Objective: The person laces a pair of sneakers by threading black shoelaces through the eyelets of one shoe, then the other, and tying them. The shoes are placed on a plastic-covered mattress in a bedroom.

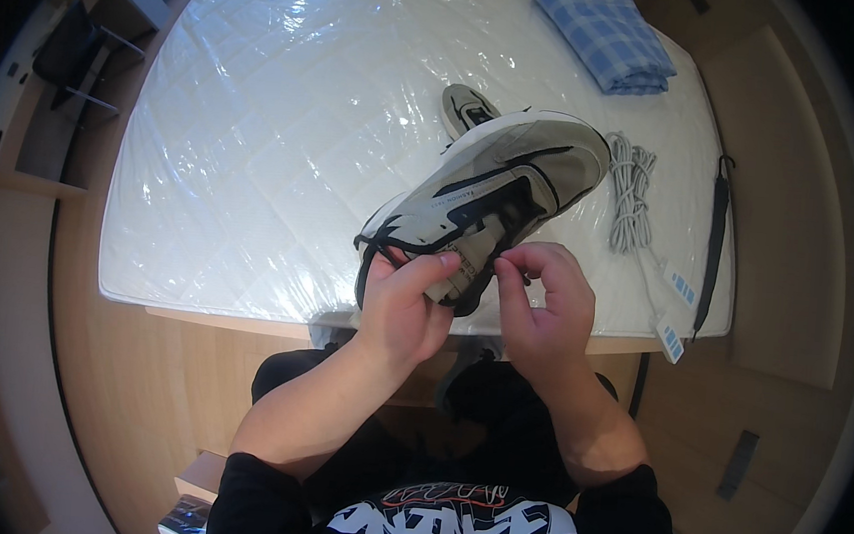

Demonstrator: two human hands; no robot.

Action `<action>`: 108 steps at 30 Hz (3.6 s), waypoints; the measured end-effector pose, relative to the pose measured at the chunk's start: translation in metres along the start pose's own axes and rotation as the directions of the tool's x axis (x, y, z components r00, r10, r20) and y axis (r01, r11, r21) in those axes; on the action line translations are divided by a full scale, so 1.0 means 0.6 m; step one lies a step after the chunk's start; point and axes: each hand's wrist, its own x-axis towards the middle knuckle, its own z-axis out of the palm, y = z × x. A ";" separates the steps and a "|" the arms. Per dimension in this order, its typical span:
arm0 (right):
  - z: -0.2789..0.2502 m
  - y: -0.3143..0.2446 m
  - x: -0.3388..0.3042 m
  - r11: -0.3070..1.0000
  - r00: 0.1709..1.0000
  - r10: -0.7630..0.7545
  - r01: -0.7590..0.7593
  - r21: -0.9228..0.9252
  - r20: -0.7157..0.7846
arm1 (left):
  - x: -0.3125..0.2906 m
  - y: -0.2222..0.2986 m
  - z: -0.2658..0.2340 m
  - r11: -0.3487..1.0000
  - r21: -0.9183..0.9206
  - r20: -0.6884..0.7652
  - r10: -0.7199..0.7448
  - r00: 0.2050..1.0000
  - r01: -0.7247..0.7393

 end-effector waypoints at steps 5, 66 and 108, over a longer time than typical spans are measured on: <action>0.015 -0.001 -0.016 0.996 0.997 0.021 -0.014 0.085 -0.079 | -0.010 -0.006 0.007 0.999 -0.050 -0.004 -0.009 1.000 0.009; -0.280 0.075 0.293 0.981 0.887 -0.124 0.176 0.078 -0.444 | 0.037 0.030 -0.059 0.868 0.315 -0.051 -0.389 0.920 0.384; 0.038 0.241 -0.084 0.939 0.771 0.295 -0.343 -0.023 0.565 | 0.099 -0.072 -0.159 -0.151 0.988 -0.096 -0.657 0.748 -0.006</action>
